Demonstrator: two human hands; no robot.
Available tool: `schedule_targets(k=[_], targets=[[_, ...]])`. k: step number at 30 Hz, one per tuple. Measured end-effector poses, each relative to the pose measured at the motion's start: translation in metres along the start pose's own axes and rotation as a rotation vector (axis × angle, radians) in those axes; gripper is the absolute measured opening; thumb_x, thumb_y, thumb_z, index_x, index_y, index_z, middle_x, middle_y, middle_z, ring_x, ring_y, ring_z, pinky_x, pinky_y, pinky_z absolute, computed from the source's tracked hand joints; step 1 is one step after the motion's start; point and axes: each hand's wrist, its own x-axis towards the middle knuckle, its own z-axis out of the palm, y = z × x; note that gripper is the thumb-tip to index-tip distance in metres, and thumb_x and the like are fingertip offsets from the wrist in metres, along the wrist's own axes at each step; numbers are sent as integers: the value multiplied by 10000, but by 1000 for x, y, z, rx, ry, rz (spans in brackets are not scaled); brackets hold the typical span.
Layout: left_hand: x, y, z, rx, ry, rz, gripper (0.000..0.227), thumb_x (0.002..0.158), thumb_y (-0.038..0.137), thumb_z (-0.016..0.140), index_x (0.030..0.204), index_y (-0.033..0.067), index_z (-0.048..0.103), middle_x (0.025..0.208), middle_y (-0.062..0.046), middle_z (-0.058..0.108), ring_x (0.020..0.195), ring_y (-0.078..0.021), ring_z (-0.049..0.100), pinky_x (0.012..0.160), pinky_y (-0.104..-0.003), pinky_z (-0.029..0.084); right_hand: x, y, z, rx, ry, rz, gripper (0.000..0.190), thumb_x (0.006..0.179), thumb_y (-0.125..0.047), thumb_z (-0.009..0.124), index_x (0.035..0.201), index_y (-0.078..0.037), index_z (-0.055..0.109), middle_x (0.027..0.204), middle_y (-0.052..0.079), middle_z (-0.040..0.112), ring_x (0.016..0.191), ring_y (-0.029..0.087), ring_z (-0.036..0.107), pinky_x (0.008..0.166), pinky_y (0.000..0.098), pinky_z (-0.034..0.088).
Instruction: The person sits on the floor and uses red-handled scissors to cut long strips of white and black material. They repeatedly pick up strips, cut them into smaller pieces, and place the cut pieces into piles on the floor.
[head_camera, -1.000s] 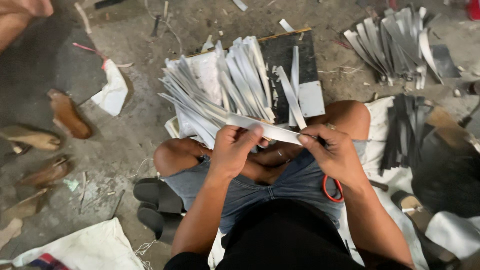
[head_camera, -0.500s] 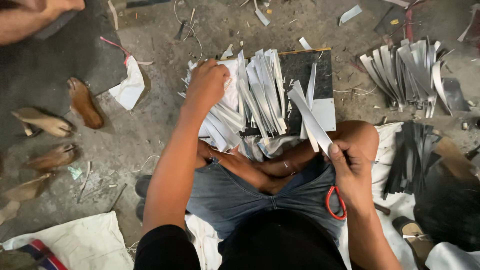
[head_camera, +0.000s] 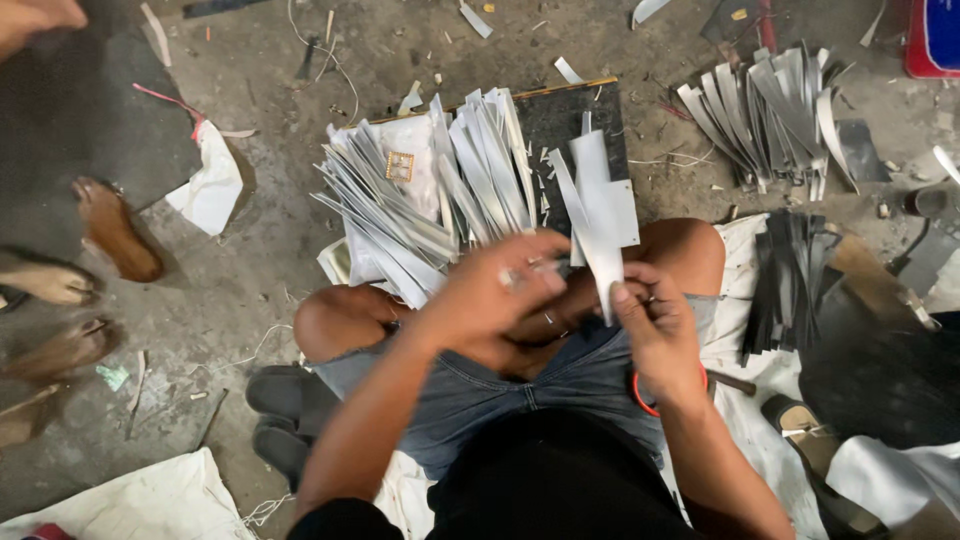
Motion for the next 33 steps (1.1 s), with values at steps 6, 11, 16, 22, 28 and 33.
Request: schedule_targets(k=[6,11,16,22,28,33], targets=[[-10,11,61,-79,186,93,311,1005,119,710,1313,159,680,1186,-56,744,958,-118,726,742,-225,580,-27,21,-14,-573,32,-142,342,939,-119,689,1199,42,535,1006,147,683,878,227,665,747,335,524],[-11,13,22,-195,111,92,493,960,26,674,1430,104,546,1283,-59,659,911,-99,602,734,-209,538,-66,58,-91,-1322,16,-217,349,833,-169,741,1079,34,598,1065,312,621,958,482,597,815,516,501],[2,13,27,-437,96,190,592,980,39,634,1464,165,318,1387,-43,629,1105,-139,676,939,-259,564,-97,123,-120,-1501,-25,-256,452,874,-233,703,1163,84,561,1093,358,620,954,512,616,819,532,519],[15,13,28,369,447,578,301,858,-10,800,1106,156,765,1384,-116,622,1348,-370,584,1131,-448,528,-85,96,-108,-1036,106,255,607,815,-199,718,1363,1,550,863,282,719,812,494,694,697,526,540],[16,17,42,156,465,553,327,888,-61,797,1112,176,785,1361,-101,511,1228,-248,664,960,-317,614,-69,53,-91,-906,120,519,515,841,-374,814,1095,37,638,873,209,751,798,302,725,744,406,567],[15,18,53,-23,406,428,327,915,-115,722,1114,139,767,1464,-144,486,1134,-211,702,911,-286,626,-55,34,-58,-129,13,111,513,917,-330,737,1219,19,511,1123,118,685,955,148,649,766,306,533]])
